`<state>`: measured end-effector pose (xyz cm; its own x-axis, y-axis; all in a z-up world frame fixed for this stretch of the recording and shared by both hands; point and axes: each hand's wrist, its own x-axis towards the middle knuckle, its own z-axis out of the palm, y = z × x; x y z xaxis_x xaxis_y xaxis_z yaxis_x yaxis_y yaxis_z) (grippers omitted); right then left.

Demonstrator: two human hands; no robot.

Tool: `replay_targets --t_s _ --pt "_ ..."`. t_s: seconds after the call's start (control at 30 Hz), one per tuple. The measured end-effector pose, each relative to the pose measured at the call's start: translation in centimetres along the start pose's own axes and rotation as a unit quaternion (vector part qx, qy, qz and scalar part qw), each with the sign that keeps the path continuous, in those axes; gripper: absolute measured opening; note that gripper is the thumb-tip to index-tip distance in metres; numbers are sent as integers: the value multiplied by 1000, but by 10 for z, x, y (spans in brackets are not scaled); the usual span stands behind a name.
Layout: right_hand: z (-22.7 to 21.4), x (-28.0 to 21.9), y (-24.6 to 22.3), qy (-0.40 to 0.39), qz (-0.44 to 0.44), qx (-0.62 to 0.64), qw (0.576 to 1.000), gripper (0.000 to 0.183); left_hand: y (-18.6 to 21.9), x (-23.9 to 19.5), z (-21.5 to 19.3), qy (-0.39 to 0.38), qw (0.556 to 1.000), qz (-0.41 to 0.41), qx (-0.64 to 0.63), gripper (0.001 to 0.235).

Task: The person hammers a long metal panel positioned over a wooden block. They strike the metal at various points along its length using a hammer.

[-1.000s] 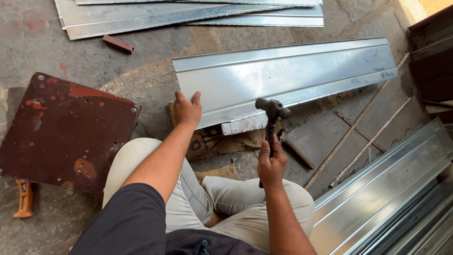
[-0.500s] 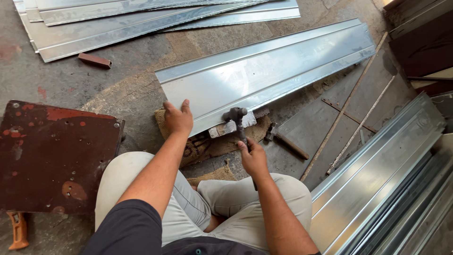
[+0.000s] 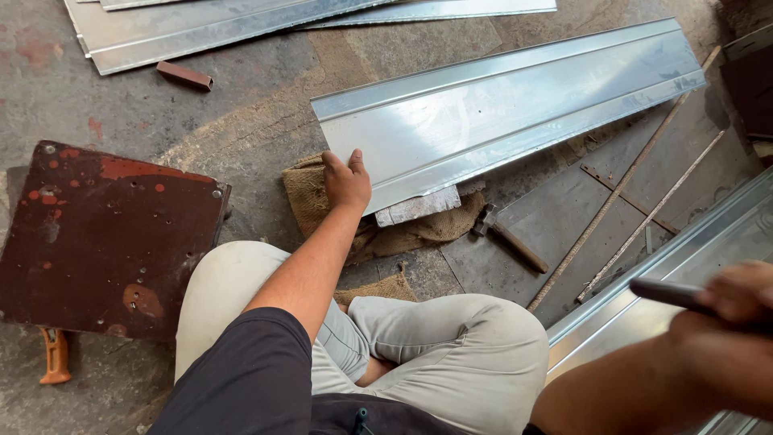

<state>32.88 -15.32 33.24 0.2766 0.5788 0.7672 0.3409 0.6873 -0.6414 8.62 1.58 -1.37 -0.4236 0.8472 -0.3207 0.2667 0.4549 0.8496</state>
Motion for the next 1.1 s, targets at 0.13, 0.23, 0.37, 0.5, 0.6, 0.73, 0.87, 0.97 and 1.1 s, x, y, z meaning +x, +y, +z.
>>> replay_targets --t_s 0.13,0.23,0.37,0.5,0.6,0.73,0.87,0.97,1.1 --pt "9 -43 37 38 -52 47 997 28 -9 8 7 54 996 68 -11 51" --pt "51 -132 96 -32 50 -13 998 30 -13 8 9 38 997 57 -23 52" --pt "56 -155 110 -277 432 -287 809 33 -16 -1 10 44 996 78 -27 65" --pt "39 -93 76 -148 249 -114 950 35 -11 2 11 19 999 38 -6 60" --pt "15 -34 34 -71 75 -88 991 30 -6 -2 14 51 997 39 31 65" --pt "-9 -32 26 -11 -39 -56 998 52 -9 1 17 67 995 73 16 62" --pt "23 -143 109 -4 63 18 998 37 -4 1 16 52 997 56 15 58" --pt "28 -180 128 -201 322 -232 896 30 -7 -2 15 60 995 73 12 52" --pt "27 -118 101 -74 368 -78 924 26 -6 3 17 72 995 74 5 48"
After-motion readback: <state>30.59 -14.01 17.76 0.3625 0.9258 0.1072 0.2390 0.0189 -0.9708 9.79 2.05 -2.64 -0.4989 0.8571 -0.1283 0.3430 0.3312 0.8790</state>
